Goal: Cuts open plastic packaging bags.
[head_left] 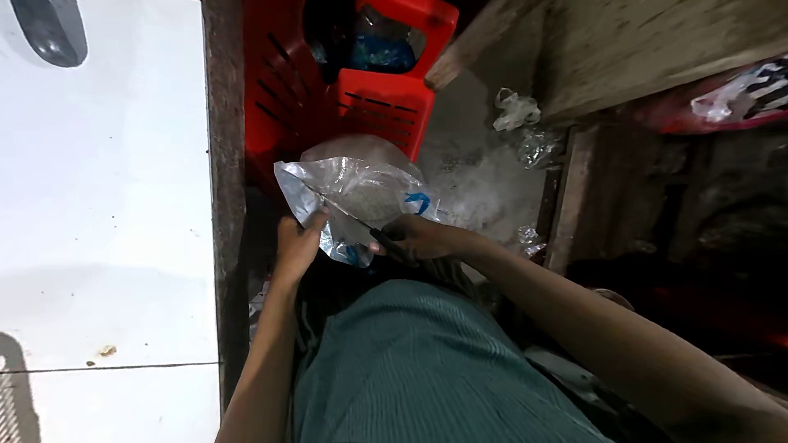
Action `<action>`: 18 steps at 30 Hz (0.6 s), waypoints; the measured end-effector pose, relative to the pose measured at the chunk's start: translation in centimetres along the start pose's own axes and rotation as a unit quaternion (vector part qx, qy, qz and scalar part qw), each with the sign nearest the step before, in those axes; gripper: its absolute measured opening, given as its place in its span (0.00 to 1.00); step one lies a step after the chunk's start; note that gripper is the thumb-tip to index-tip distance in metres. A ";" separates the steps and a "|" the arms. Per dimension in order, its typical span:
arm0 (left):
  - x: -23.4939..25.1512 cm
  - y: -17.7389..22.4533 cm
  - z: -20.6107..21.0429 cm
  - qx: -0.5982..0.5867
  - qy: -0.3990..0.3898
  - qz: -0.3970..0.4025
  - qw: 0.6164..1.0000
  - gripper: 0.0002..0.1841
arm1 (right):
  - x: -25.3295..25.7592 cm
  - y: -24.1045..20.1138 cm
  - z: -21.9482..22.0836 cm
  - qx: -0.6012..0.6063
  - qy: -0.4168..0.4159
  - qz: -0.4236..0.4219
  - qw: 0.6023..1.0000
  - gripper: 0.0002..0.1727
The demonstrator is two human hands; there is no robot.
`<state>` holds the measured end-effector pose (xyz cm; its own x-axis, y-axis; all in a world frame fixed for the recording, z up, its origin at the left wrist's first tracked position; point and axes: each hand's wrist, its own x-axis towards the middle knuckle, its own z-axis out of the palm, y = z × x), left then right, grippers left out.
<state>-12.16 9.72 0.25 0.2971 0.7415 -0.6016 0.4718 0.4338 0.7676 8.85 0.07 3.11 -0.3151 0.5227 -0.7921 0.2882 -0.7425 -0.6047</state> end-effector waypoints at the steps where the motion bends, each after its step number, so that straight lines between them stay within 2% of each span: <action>1: 0.1 -0.1 -0.1 0.002 -0.003 0.004 1.000 0.10 | -0.1 0.1 0.0 -0.001 0.005 -0.003 1.000 0.22; 6: 0.5 -0.5 -0.9 0.006 -0.029 0.005 1.000 0.09 | -0.6 0.6 -0.1 0.018 0.029 -0.007 0.999 0.21; 14: 0.5 0.0 -1.5 0.043 -0.042 0.015 0.998 0.10 | 0.9 0.1 -0.5 0.010 -0.026 -0.025 0.999 0.23; 18: 0.2 -0.1 -1.5 0.060 -0.045 0.024 0.997 0.08 | 1.4 0.3 -0.7 0.062 -0.049 -0.026 0.997 0.23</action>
<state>-13.43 10.63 0.34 0.3921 0.7089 -0.5863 0.5495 0.3306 0.7673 9.17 0.84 1.75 -0.4155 0.5231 -0.7441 0.1569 -0.7646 -0.6251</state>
